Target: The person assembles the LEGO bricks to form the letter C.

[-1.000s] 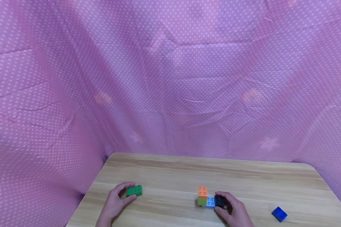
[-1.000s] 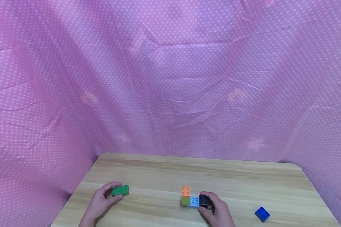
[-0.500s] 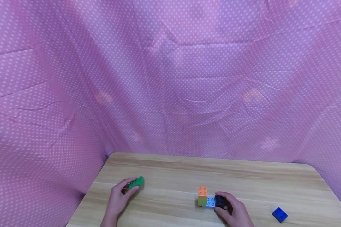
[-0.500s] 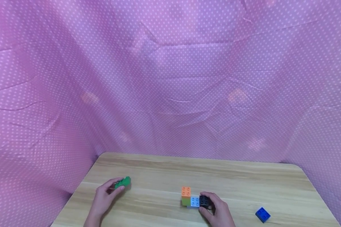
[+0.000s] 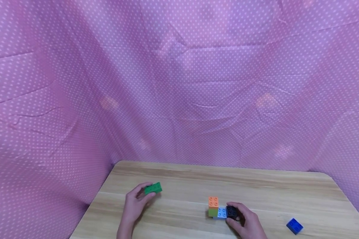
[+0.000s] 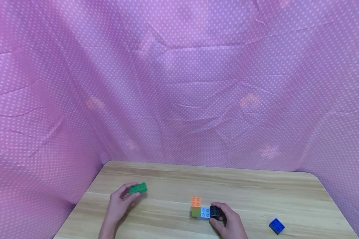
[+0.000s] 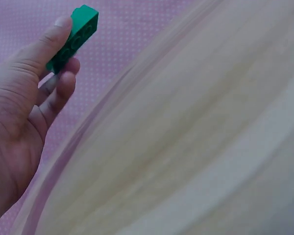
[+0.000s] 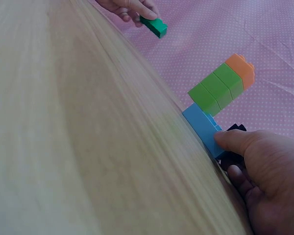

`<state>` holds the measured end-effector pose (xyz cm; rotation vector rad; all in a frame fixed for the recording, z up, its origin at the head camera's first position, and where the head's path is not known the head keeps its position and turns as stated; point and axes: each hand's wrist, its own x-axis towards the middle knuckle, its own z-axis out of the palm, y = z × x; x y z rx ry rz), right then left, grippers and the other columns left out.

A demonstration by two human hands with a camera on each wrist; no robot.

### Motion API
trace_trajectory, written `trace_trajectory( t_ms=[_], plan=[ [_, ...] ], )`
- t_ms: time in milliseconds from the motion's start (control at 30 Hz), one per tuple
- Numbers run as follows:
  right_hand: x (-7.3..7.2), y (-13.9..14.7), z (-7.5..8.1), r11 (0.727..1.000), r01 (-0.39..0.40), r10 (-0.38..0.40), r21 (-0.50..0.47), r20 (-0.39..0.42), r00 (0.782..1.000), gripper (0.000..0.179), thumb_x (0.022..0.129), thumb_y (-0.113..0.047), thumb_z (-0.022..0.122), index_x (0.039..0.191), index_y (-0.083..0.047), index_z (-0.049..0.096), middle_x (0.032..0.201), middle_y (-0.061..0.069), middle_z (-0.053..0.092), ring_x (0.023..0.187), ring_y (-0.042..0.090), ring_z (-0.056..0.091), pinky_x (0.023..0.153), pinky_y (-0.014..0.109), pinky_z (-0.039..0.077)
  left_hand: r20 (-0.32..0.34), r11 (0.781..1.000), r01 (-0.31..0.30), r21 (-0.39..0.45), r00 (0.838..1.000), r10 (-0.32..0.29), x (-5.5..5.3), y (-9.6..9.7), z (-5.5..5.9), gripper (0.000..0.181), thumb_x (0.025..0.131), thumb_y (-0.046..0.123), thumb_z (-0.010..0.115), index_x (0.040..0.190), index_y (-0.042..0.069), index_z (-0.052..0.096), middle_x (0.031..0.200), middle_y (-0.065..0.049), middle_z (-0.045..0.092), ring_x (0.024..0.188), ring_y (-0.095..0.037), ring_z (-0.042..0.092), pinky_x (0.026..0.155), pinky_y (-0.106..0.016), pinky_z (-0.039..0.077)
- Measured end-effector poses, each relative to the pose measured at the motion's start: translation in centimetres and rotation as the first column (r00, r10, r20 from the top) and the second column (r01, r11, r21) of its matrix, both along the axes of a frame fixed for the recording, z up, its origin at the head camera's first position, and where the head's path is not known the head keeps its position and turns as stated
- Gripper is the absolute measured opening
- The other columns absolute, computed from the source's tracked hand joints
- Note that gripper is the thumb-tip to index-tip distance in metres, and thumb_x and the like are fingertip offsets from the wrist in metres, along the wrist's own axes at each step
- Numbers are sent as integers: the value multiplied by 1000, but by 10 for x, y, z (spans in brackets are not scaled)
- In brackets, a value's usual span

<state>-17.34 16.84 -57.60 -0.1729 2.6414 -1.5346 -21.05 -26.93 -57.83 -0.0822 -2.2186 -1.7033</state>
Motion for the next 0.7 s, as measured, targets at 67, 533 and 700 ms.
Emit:
trace_trajectory(
  t_ms=[67, 533, 700],
  plan=[
    [0, 0, 1, 1000, 4, -4, 0, 8, 1000, 51, 85, -20, 90, 132, -23, 70, 132, -1, 70, 108, 14, 64, 84, 23, 53, 11, 999, 2, 47, 1000, -2, -2, 7, 1, 45, 82, 9, 90, 125, 6, 74, 113, -12, 78, 94, -14, 75, 69, -33, 64],
    [-1, 2, -1, 1000, -14, 15, -17, 8, 1000, 51, 87, -21, 89, 134, -22, 69, 132, 0, 69, 101, 12, 63, 81, 23, 53, -77, 952, 182, 246, 983, -168, -6, 92, 30, 43, 88, 0, 82, 127, -7, 65, 120, -20, 74, 105, -20, 75, 90, -34, 62],
    [-2, 2, -1, 1000, -16, 16, -21, 7, 1000, 51, 87, -22, 89, 133, -22, 69, 132, 0, 69, 101, 12, 63, 81, 23, 53, -88, 963, 188, 195, 981, -174, 0, 119, 46, 40, 88, 5, 84, 124, -2, 69, 116, -10, 77, 103, -18, 75, 93, -33, 61]
  ],
)
